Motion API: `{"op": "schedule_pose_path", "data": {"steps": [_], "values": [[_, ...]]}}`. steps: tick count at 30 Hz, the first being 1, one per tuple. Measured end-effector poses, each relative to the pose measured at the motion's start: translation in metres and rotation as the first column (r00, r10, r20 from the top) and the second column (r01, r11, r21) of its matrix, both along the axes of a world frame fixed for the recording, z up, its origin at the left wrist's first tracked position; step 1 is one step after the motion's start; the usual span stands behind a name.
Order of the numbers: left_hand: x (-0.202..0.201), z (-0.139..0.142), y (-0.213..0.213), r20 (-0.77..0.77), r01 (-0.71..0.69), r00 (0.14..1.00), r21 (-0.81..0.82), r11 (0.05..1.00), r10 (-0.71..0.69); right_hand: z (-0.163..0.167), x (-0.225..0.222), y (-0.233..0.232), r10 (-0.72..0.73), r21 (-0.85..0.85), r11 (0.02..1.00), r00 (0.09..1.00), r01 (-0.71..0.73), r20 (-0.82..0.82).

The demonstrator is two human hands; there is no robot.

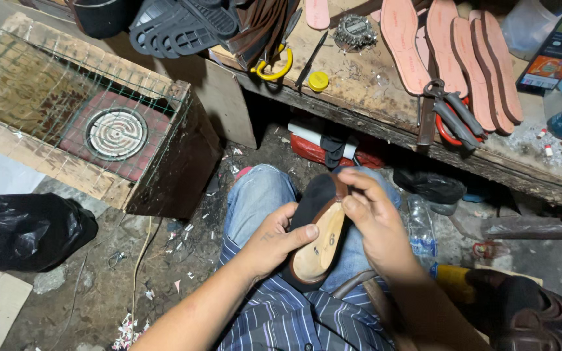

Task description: The person sits on the floor of a shoemaking workshop and attaches a black fabric shoe upper to an insole on a wooden last. They pull and press the upper over the last, use pincers to grip and tuck the edges, and tap the shoe with a hammer to set it in place.

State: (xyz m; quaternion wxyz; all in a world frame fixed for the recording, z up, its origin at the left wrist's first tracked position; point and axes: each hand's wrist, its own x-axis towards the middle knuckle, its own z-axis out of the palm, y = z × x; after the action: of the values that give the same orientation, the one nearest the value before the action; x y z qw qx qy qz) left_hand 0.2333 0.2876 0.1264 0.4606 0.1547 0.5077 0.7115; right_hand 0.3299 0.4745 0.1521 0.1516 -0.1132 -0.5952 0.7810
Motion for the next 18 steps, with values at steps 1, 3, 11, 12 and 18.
{"op": "schedule_pose_path", "data": {"steps": [1,3,11,12,18], "values": [[-0.001,0.005,0.001,0.005,-0.029,1.0,-0.011,1.0,0.029,0.0,0.001,-0.002,-0.006,0.006,1.0,1.0,0.006,0.011],[0.005,0.017,0.001,-0.14,-0.191,0.973,-0.062,0.98,0.181,-0.001,0.005,-0.008,-0.018,0.018,1.0,0.996,0.016,0.087],[0.003,0.065,-0.026,-0.803,-0.36,0.583,-0.12,0.925,0.123,-0.021,0.002,-0.016,0.078,-0.533,0.845,0.997,-0.051,0.029],[-0.009,0.067,-0.025,-0.85,-0.385,0.509,-0.085,0.919,0.134,-0.025,-0.006,-0.017,0.114,-0.595,0.799,0.993,-0.089,0.005],[-0.06,0.053,-0.012,-0.583,0.071,0.813,0.128,0.989,0.018,-0.044,-0.038,-0.024,0.174,-0.288,0.954,0.93,-0.078,0.325]]}}
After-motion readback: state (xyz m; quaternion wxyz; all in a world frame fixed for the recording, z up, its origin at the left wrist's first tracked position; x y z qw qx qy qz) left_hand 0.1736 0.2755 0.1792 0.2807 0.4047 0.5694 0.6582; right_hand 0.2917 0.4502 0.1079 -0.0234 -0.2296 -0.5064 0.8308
